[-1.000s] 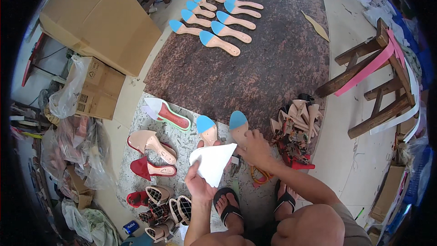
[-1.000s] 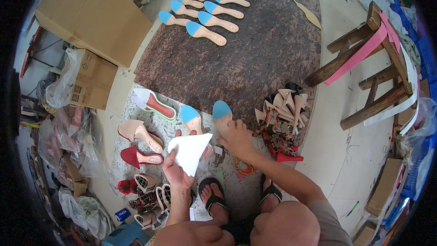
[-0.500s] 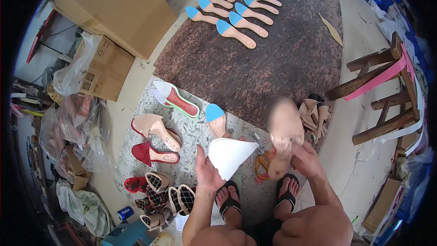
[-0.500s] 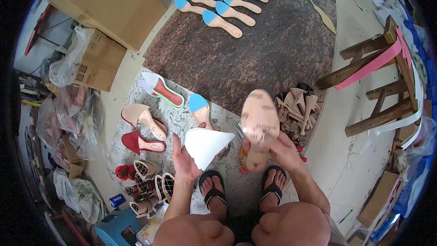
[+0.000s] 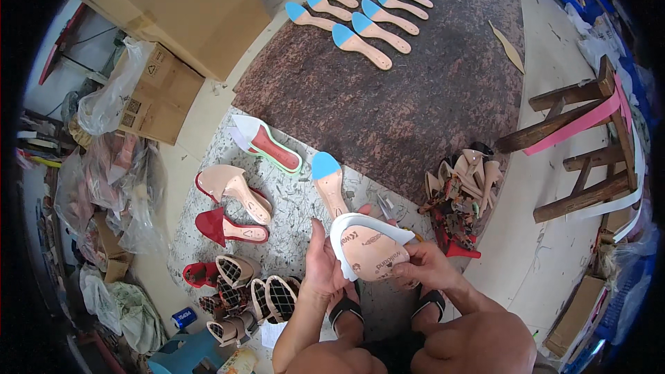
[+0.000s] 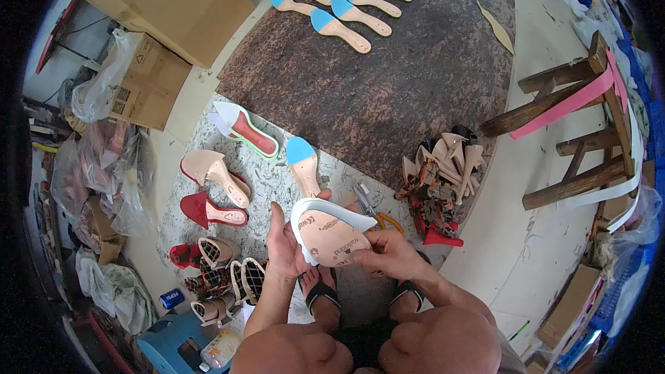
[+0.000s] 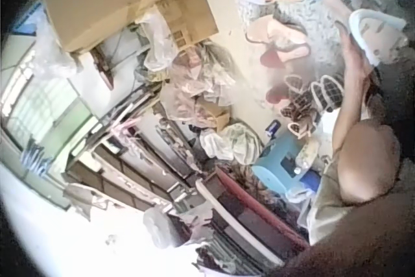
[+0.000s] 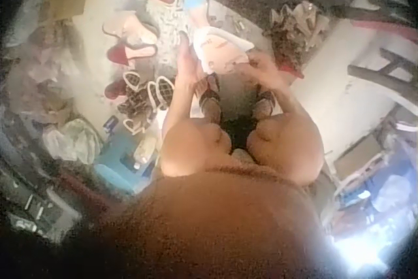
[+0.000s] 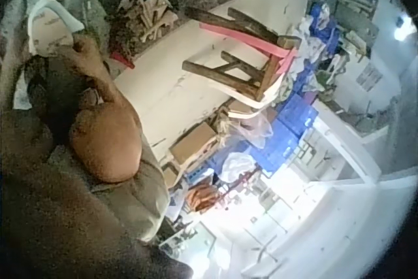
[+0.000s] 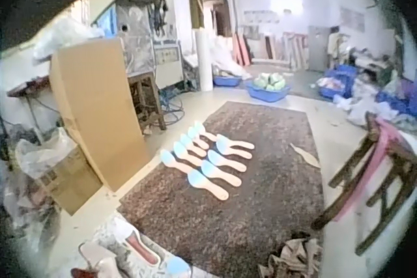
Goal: The person sits on the floor in a workshop and assembles shoe soles by hand. They apply white adhesive strips to the bottom of beige shoe soles, using scissors to cut the strips to size. The person handles multiple soles, placing finished ones on a nearby pile.
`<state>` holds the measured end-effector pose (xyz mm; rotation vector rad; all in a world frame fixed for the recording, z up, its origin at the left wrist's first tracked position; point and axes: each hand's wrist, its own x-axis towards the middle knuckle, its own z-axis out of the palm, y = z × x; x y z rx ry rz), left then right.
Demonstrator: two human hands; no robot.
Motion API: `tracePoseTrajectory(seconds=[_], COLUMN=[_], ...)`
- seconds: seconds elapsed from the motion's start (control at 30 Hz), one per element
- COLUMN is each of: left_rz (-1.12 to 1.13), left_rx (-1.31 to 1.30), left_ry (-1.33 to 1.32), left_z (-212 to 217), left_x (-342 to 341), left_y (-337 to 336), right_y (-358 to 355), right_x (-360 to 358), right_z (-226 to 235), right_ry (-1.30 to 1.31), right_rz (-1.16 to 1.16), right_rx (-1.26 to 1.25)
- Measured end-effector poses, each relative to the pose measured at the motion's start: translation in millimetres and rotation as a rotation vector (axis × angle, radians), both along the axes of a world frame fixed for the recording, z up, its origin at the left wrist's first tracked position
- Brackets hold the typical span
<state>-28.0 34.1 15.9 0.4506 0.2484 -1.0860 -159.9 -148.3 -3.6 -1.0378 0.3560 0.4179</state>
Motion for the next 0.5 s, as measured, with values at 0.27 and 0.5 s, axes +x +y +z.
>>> tracePoseTrajectory(seconds=[0.27, 0.5], left_rz=[-0.017, -0.022], left_rx=[0.035, 0.052], left_ry=[-0.059, -0.077], left_z=[1.0, 2.6], left_x=[0.9, 0.8], left_y=[-0.2, 0.9], right_y=[0.9, 6.3], right_x=[-1.0, 2.5], right_z=[-2.3, -2.6], right_ry=[-0.005, -0.058], right_rz=[-0.014, -0.026], right_rx=[-0.023, -0.086])
